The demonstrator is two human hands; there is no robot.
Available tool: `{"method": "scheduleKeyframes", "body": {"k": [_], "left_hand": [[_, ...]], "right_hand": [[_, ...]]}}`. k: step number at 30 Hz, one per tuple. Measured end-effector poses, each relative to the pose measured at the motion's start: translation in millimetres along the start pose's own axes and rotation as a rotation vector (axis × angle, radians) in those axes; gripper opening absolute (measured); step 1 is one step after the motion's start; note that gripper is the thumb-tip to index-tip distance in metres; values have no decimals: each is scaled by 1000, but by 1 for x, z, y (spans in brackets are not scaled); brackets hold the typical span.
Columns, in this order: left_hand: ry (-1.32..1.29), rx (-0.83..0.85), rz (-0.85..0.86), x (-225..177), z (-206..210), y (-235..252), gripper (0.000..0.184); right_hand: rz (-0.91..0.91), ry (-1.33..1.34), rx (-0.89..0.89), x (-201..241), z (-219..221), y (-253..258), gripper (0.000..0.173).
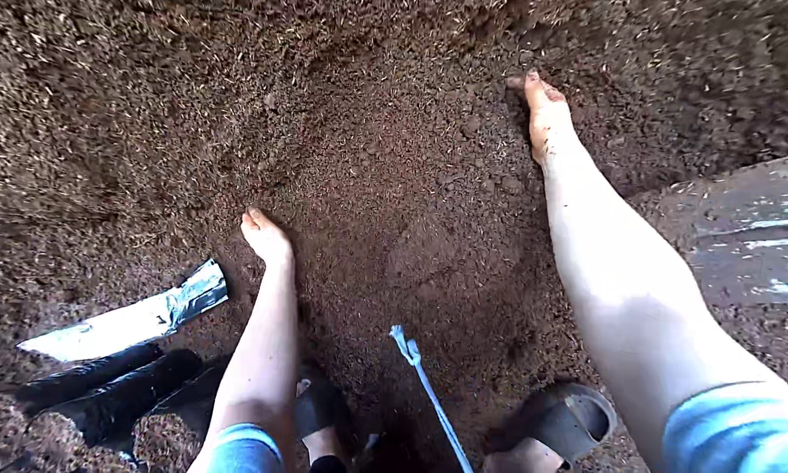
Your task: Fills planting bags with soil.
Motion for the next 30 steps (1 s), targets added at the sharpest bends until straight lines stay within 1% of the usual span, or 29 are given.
{"method": "scheduleKeyframes", "body": {"k": [1, 2, 3, 4, 6, 9, 11, 12, 14, 16, 19, 22, 26, 28, 30], "left_hand": [[-6, 18, -45, -3, 9, -7, 51], [-30, 18, -8, 1, 18, -11, 51], [-70, -4, 83, 9, 27, -10, 51], [-129, 15, 141, 11, 34, -12, 53], [-193, 77, 161, 7, 46, -24, 54], [-150, 74, 143, 5, 57, -36, 53], [-156, 111, 129, 1, 60, -44, 54], [-157, 150, 145, -2, 63, -54, 55], [-75, 251, 210, -7, 75, -76, 57], [-5, 262, 241, -7, 89, -86, 58], [-8, 331, 206, -15, 96, -96, 57], [-59, 414, 225, -14, 97, -103, 55], [-65, 502, 177, -9, 99, -130, 59], [-169, 569, 119, -7, 102, -147, 58], [-278, 685, 50, -3, 103, -165, 57]], "right_hand": [[-8, -11, 6, 0, 4, 1, 49], [-15, -55, 25, 1, 7, 1, 49], [-25, -122, 51, 3, 9, 2, 51], [-41, -198, 81, 7, 12, 2, 55], [-68, -320, 152, 19, 21, 3, 60], [-73, -384, 283, 34, 41, -6, 60], [-51, -409, 360, 39, 51, -12, 64], [-40, -435, 391, 42, 55, -14, 66], [-44, -471, 440, 47, 68, -22, 67], [-66, -476, 485, 51, 80, -35, 65], [-122, -518, 617, 53, 103, -62, 65], [-123, -500, 738, 51, 122, -80, 65], [-84, -476, 788, 44, 114, -106, 58], [-83, -497, 830, 40, 108, -124, 56], [-62, -519, 867, 33, 94, -141, 56]]}}
Point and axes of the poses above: each hand's wrist, its own y-axis towards the middle knuckle, its own z-axis out of the palm, x = y × z, the point moved 7 cm from there along y, towards the middle knuckle, and after that the axes turned 12 degrees about -y, right-handed, at the moved point
